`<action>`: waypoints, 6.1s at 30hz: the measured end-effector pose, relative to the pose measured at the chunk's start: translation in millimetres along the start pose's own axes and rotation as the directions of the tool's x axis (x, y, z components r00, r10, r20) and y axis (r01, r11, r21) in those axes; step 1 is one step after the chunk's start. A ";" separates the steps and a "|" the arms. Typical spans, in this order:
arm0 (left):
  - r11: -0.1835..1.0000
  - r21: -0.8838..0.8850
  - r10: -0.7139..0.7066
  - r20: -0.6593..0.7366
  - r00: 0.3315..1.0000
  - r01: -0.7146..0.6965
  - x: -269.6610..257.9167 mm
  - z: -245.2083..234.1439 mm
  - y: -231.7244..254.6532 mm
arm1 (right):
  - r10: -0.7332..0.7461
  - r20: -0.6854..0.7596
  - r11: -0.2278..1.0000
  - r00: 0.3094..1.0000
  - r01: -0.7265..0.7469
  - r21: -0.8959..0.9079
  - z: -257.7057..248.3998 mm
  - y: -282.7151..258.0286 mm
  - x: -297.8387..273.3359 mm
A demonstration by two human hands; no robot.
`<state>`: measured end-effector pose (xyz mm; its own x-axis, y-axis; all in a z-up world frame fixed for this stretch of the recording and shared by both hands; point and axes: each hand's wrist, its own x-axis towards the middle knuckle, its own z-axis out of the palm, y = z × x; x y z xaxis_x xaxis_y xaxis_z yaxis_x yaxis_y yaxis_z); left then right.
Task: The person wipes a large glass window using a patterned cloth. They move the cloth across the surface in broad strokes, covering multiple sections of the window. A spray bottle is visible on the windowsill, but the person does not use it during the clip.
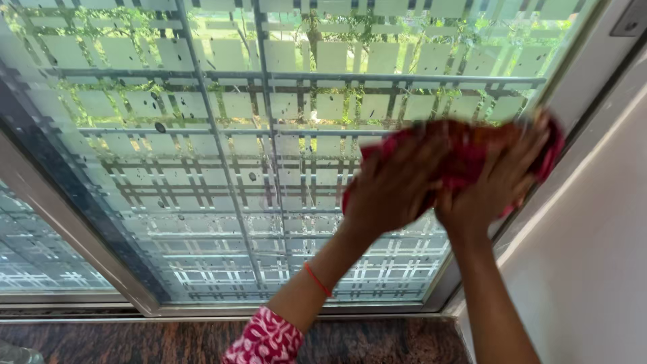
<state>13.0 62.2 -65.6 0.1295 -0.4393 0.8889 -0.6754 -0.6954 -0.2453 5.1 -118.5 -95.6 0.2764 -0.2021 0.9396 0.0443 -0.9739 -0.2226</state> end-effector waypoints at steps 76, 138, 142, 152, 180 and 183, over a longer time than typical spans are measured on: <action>0.907 0.338 -0.265 -0.007 0.964 0.252 -360.5 -173.7 -321.6 | -0.624 0.082 0.781 0.777 0.621 0.067 102.9 -420.1 -129.5; 0.899 0.268 -0.393 0.137 0.909 0.348 -493.6 -73.7 -239.8 | -0.357 0.453 0.934 0.817 0.325 0.152 130.8 -321.9 -323.8; 0.902 0.222 -0.381 0.006 0.925 0.370 -430.5 -72.2 -239.4 | -0.363 0.340 0.932 0.867 0.339 0.131 133.5 -309.3 -285.2; 0.936 0.178 -0.281 -0.142 0.949 0.304 -216.1 -147.7 -253.5 | -0.358 -0.009 0.933 0.934 0.358 0.022 75.5 -316.7 -81.5; 0.981 0.124 -0.138 -0.075 0.988 0.147 -318.6 -70.3 -176.9 | -0.145 0.274 0.989 0.951 0.131 0.068 99.2 -198.3 -289.3; 0.993 0.088 -0.080 -0.040 0.996 0.084 -358.0 -71.2 -182.7 | -0.046 0.518 0.987 0.854 0.119 -0.108 93.8 -179.3 -305.8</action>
<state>38.3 387.1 -311.5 0.1541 -0.3587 0.9206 -0.5959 -0.7770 -0.2030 2.7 127.6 -367.4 0.7310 -0.0745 0.6783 -0.0272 -0.9964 -0.0802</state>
